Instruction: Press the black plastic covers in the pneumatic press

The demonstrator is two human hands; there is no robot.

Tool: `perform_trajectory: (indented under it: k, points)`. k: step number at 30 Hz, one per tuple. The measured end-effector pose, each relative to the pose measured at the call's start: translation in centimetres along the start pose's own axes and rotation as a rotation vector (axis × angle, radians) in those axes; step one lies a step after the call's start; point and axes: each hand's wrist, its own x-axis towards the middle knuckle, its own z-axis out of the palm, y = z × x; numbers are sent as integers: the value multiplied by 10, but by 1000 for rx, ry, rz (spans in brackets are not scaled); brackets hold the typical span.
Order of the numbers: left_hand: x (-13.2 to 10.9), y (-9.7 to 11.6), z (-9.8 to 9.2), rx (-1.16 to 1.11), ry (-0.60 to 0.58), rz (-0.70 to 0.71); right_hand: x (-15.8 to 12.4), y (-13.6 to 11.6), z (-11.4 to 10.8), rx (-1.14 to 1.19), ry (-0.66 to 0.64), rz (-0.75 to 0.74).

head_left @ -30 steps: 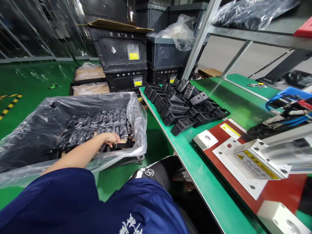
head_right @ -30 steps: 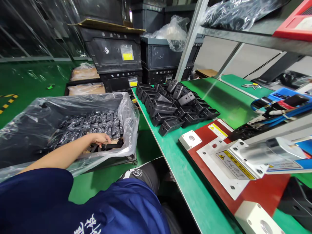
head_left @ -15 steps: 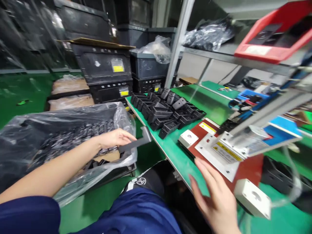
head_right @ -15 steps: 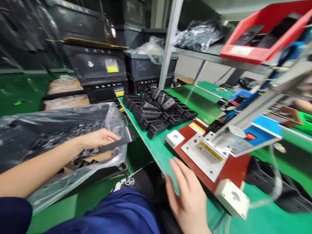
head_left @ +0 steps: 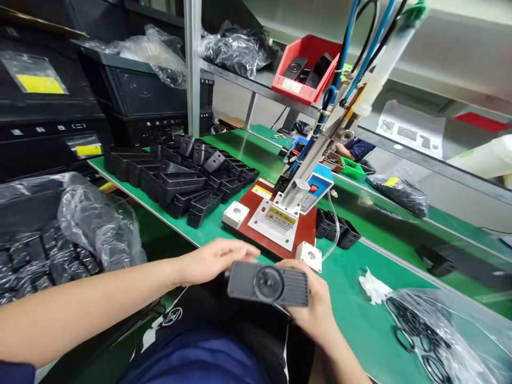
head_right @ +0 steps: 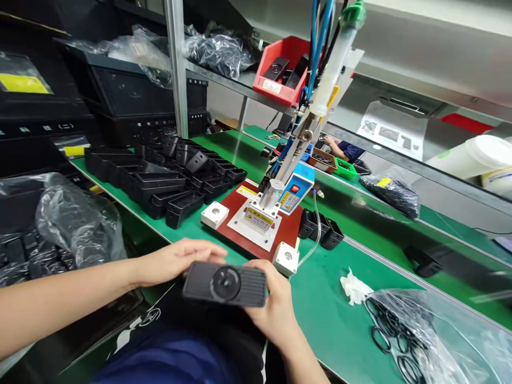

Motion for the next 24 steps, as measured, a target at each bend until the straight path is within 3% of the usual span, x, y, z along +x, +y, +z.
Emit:
perform_trajectory:
  k: [2,5,9,12,16,20,24]
  points:
    - [14,15,8,-72,121,86,5,11,1,-19,148,138]
    - [37,30,22,-153,200,186,18,21,1,-36,287,255]
    - [71,40,30,-124,417,333,37,26,-6,34,298,198]
    - [98,53,25,-13,489,443,55,29,-17,62,318,89]
    - [141,85,10,185,597,607,96,38,-37,16,448,30]
    - [188,110,-5,283,723,604,136,54,-53,67,491,91]
    - [212,110,-12,321,772,562,149,72,-56,93,512,135]
